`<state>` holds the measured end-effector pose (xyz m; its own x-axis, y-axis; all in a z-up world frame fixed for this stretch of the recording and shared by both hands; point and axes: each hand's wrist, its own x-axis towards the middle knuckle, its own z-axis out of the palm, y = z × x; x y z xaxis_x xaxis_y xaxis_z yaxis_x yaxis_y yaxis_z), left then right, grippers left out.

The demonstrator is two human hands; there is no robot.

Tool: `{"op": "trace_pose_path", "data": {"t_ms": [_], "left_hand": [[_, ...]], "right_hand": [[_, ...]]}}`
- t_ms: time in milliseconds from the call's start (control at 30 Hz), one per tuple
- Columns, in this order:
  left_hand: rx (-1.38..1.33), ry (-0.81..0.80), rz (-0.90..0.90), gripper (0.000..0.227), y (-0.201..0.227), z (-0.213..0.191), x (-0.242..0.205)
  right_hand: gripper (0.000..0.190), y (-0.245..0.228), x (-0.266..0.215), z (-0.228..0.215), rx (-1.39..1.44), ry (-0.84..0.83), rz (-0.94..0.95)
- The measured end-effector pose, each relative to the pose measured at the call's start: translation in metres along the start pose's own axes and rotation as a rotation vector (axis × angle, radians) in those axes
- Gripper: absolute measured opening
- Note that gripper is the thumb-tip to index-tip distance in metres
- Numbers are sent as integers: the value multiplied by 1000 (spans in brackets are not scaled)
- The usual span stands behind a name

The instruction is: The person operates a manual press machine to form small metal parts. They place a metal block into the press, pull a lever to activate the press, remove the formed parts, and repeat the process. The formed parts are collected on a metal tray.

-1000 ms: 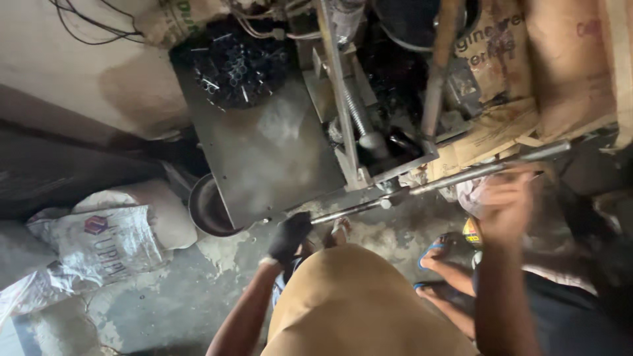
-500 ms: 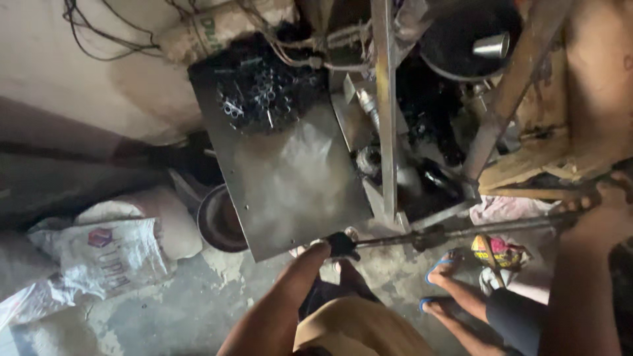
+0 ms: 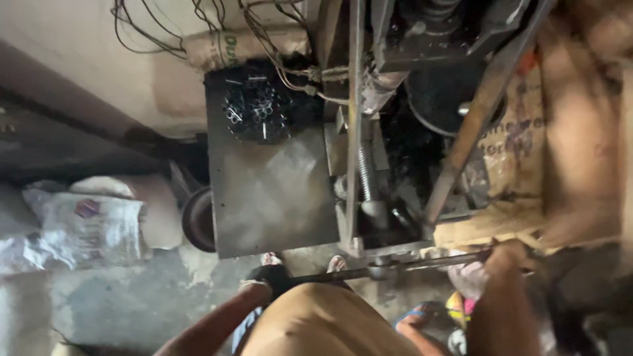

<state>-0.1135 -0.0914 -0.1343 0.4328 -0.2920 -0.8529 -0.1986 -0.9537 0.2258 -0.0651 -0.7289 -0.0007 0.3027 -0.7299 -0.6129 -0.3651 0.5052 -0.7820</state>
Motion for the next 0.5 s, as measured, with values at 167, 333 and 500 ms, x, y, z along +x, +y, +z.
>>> {"op": "trace_pose_path", "data": {"t_ms": [167, 333, 500], "left_hand": [[-81, 78, 74, 51, 26, -48, -43], [-164, 307, 115, 40, 41, -71, -84], [-263, 585, 57, 31, 85, -72, -94]], "right_hand": [[32, 11, -8, 4, 53, 47, 126], [29, 11, -14, 16, 84, -48, -37], [33, 23, 2, 1, 267, -198, -65]]}}
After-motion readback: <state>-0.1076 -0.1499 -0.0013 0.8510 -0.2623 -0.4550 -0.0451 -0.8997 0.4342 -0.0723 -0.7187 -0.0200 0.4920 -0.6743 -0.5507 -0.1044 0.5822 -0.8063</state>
